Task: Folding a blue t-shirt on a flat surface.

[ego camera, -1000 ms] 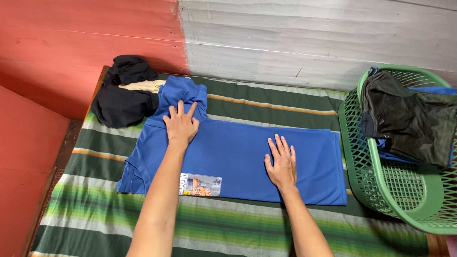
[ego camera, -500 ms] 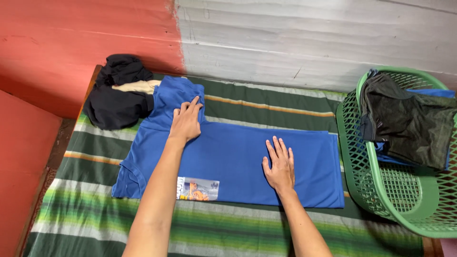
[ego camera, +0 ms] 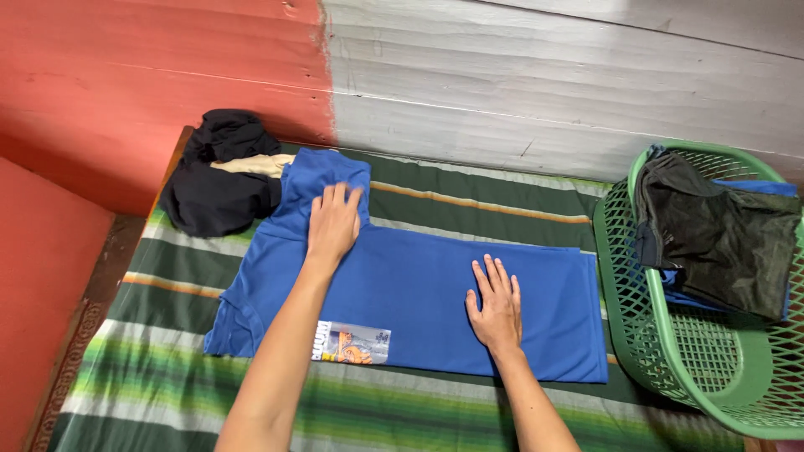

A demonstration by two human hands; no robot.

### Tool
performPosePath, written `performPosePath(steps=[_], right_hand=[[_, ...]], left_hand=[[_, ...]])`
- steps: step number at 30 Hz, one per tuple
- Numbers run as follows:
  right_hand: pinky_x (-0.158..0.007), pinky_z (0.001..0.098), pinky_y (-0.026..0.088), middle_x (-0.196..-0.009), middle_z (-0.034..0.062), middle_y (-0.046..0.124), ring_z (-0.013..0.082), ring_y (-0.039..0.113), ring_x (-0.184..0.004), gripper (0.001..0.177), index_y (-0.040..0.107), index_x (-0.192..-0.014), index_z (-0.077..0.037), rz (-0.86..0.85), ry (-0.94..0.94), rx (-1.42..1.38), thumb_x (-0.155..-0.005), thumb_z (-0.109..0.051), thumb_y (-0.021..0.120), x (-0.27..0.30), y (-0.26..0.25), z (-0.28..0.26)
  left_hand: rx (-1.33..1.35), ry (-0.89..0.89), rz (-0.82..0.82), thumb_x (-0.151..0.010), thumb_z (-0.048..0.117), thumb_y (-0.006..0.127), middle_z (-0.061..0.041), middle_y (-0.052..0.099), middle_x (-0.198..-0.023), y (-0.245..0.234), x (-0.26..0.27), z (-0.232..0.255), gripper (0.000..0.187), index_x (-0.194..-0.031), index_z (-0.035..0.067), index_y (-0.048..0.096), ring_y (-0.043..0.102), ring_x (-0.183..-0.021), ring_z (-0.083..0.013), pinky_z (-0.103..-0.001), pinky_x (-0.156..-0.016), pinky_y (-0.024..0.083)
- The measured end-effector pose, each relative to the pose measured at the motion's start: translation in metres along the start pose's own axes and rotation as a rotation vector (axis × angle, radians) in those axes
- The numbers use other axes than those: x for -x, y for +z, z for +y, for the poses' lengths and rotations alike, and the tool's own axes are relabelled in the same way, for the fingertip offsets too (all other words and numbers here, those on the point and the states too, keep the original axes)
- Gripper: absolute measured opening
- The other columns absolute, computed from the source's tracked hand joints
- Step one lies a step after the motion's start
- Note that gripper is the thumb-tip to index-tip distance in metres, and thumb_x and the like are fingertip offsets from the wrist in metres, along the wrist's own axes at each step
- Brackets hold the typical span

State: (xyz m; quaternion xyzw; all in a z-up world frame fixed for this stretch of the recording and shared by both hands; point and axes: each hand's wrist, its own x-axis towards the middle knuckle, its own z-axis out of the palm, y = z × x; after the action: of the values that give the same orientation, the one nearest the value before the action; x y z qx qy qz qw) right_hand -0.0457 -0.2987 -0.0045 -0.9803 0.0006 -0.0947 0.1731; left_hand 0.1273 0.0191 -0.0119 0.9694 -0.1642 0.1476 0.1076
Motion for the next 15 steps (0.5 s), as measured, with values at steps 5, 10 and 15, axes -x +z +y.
performPosePath(steps=[5, 10, 15], right_hand=[[-0.123, 0.0503, 0.019, -0.162, 0.0061, 0.039, 0.025, 0.031, -0.152, 0.058, 0.052, -0.149, -0.018, 0.003, 0.002, 0.001, -0.092, -0.029, 0.057, 0.002, 0.003, 0.002], [-0.124, 0.0497, 0.018, -0.163, 0.0059, 0.038, 0.0245, 0.03, -0.152, 0.058, 0.051, -0.149, -0.019, -0.001, 0.002, 0.028, -0.092, -0.029, 0.057, 0.002, 0.003, 0.003], [-0.124, 0.0501, 0.019, -0.163, 0.0061, 0.038, 0.025, 0.03, -0.153, 0.059, 0.051, -0.149, -0.018, -0.009, 0.008, 0.032, -0.091, -0.029, 0.057, 0.003, 0.002, 0.002]], left_hand=[[-0.093, -0.113, -0.073, -0.09, 0.026, 0.062, -0.012, 0.053, -0.139, -0.03, 0.04, -0.03, 0.042, -0.131, 0.016, 0.064, 0.047, -0.135, -0.0302, -0.056, -0.116, 0.03], [-0.325, -0.032, 0.014, -0.078, 0.04, 0.06, -0.019, 0.035, -0.167, -0.039, 0.017, -0.04, 0.068, -0.144, 0.022, 0.057, 0.025, -0.154, -0.0297, -0.058, -0.121, 0.01], [-0.277, -0.288, -0.241, -0.074, 0.048, 0.064, -0.026, 0.022, -0.162, -0.076, -0.019, -0.027, 0.093, -0.159, 0.026, 0.033, 0.011, -0.153, -0.0376, -0.062, -0.119, 0.004]])
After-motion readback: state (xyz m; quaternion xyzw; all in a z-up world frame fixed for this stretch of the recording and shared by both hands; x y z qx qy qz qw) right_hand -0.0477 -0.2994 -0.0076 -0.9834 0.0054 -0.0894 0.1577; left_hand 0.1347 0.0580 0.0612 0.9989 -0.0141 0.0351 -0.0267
